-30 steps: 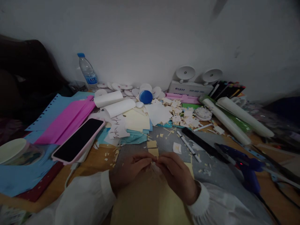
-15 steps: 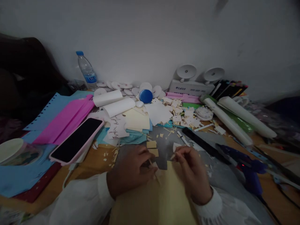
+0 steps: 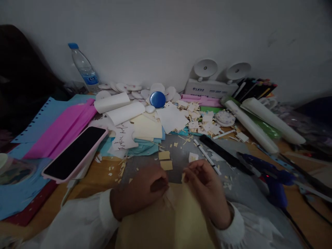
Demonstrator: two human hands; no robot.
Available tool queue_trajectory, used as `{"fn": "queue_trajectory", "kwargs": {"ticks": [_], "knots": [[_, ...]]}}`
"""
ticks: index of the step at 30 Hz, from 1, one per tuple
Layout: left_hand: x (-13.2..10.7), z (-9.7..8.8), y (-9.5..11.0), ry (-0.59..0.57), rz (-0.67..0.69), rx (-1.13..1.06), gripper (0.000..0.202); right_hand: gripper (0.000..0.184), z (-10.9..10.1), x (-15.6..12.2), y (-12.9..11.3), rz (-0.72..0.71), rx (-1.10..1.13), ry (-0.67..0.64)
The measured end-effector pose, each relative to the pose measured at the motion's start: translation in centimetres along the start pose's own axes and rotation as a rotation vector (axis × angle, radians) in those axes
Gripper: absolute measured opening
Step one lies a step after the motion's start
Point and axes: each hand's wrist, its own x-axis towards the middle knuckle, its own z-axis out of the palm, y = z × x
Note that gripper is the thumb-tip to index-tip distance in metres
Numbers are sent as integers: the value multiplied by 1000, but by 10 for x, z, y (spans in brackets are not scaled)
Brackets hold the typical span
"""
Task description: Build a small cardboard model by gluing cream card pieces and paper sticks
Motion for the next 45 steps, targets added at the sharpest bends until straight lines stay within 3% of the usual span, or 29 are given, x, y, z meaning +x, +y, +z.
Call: {"fn": "queue_trajectory", "kwargs": {"ticks": [4, 8, 10, 13, 25, 28, 34, 39, 45], "knots": [[-2, 0, 3, -37, -90, -22, 12, 18, 4, -7, -4, -6, -10, 46], [-1, -5, 7, -123, 50, 115, 38, 17, 6, -9, -7, -41, -29, 57], [-1, -6, 6, -192, 117, 180, 31, 17, 6, -9, -7, -59, -35, 68], [-2, -6, 1, -206, 177, 183, 21, 16, 7, -9, -5, -91, -49, 72], [0, -4, 0, -196, 193, 167, 20, 14, 10, -12, -4, -142, -76, 83], [-1, -4, 2, -166, 126, 52, 21, 14, 10, -13, -5, -149, -77, 80], [-4, -2, 8, -171, -169, -386, 24, 10, 11, -18, -6, -202, -82, 39], [-5, -1, 12, -186, -253, -621, 28, 10, 12, -22, -2, -209, -89, -25], [-3, -1, 12, -174, -276, -699, 37, 10, 12, -26, 3, -195, -93, -104]]}}
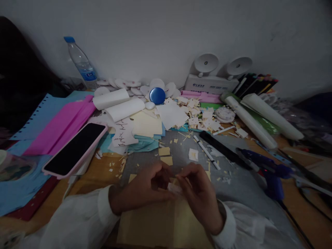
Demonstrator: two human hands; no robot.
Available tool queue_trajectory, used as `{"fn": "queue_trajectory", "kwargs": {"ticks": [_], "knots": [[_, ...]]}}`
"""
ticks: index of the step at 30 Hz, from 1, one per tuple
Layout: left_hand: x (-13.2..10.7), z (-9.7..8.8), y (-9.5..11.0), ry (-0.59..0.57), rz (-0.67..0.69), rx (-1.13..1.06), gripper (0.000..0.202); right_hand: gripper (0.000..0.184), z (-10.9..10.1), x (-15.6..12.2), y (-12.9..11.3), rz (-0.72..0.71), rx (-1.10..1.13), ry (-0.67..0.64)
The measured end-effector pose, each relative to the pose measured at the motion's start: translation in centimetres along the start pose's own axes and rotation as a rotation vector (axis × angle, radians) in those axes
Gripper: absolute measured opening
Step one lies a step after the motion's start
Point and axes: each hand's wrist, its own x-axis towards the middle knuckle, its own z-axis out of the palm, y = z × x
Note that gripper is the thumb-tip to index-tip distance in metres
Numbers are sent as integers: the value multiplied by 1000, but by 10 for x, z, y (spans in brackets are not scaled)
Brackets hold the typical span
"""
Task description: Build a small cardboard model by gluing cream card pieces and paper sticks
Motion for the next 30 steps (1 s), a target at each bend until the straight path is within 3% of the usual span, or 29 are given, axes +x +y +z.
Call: {"fn": "queue_trajectory", "kwargs": {"ticks": [9, 24, 30], "knots": [[-2, 0, 0, 24, -8, -22, 39, 10, -1, -3, 4, 0, -29, -45], [-3, -2, -1, 56, 115, 53, 28, 12, -2, -3, 7, 1, -15, 14], [-2, -2, -1, 46, 138, 80, 24, 11, -3, -3, 5, 6, -18, -19]]}}
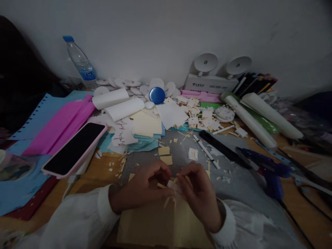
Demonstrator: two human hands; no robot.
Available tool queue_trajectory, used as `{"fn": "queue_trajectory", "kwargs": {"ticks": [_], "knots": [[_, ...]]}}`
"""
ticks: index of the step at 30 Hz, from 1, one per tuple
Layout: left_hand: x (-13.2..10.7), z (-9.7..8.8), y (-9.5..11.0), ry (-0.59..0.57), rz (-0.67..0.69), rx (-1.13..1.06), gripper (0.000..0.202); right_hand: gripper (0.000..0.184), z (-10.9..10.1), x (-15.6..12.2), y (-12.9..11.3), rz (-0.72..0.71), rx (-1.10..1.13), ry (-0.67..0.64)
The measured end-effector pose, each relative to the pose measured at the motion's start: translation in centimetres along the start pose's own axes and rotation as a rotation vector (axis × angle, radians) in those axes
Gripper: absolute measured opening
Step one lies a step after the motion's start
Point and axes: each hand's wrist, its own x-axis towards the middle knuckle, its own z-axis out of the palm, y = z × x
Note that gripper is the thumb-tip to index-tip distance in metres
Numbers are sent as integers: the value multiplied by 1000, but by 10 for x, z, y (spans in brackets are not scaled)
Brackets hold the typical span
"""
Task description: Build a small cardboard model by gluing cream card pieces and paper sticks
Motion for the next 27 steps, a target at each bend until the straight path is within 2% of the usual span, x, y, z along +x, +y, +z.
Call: {"fn": "queue_trajectory", "kwargs": {"ticks": [5, 10, 12, 18, 27], "knots": [[1, -1, 1, 20, -26, 11, 25, 11, -9, 9, -9, 47, 89, -143], [1, -2, 3, 13, -36, 17, 27, 18, -13, 19, -14, 257, 160, -388], [1, -2, 4, 0, -39, 12, 28, 21, -12, 20, -16, 308, 171, -442], [0, -2, 4, 0, -23, 30, 27, 22, -7, 19, -16, 299, 159, -467], [1, -1, -1, 11, -13, 39, 25, 15, -4, 17, -12, 307, 124, -422]]}}
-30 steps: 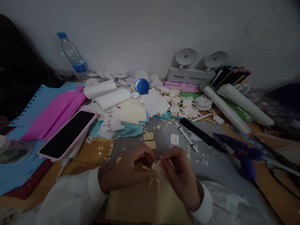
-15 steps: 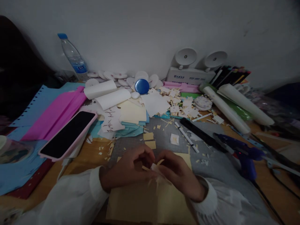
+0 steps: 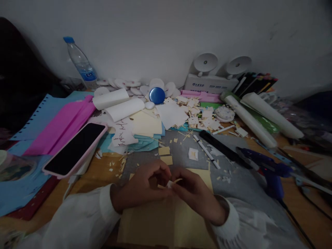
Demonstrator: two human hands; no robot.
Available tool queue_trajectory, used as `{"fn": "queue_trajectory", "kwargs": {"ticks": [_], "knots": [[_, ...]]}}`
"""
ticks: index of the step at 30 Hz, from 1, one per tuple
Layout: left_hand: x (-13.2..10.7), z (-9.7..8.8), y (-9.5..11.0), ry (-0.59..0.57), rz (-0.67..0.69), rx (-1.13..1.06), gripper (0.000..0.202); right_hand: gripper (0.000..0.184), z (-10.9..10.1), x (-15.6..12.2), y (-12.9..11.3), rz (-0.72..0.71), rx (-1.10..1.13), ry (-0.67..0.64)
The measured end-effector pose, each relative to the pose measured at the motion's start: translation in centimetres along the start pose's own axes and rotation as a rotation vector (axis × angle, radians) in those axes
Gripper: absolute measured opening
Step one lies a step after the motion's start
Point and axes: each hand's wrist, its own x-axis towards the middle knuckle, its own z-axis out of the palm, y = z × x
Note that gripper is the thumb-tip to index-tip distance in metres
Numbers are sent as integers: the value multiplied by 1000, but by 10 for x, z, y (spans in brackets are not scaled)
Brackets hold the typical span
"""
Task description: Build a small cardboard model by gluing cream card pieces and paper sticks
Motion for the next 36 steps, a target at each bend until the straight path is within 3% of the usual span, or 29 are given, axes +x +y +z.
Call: {"fn": "queue_trajectory", "kwargs": {"ticks": [8, 13, 22, 28, 32, 36], "knots": [[0, 1, -4, 50, 27, 17, 23, 26, -1, 0, -4, -14, 11, 9], [2, 0, -6, 183, 16, -37, 26, 20, 1, 0, -5, -58, 77, 57], [7, 0, -5, 194, 14, -230, 25, 13, -3, 0, -4, -21, 73, 129], [9, -2, -5, 243, 21, -150, 31, 4, -4, 0, -5, -115, -62, 103], [10, -3, -2, 253, -54, -80, 26, 22, -4, -2, 0, -182, -27, 188], [11, -3, -4, 258, -58, -146, 21, 15, -6, -3, 2, -237, -82, 147]]}}
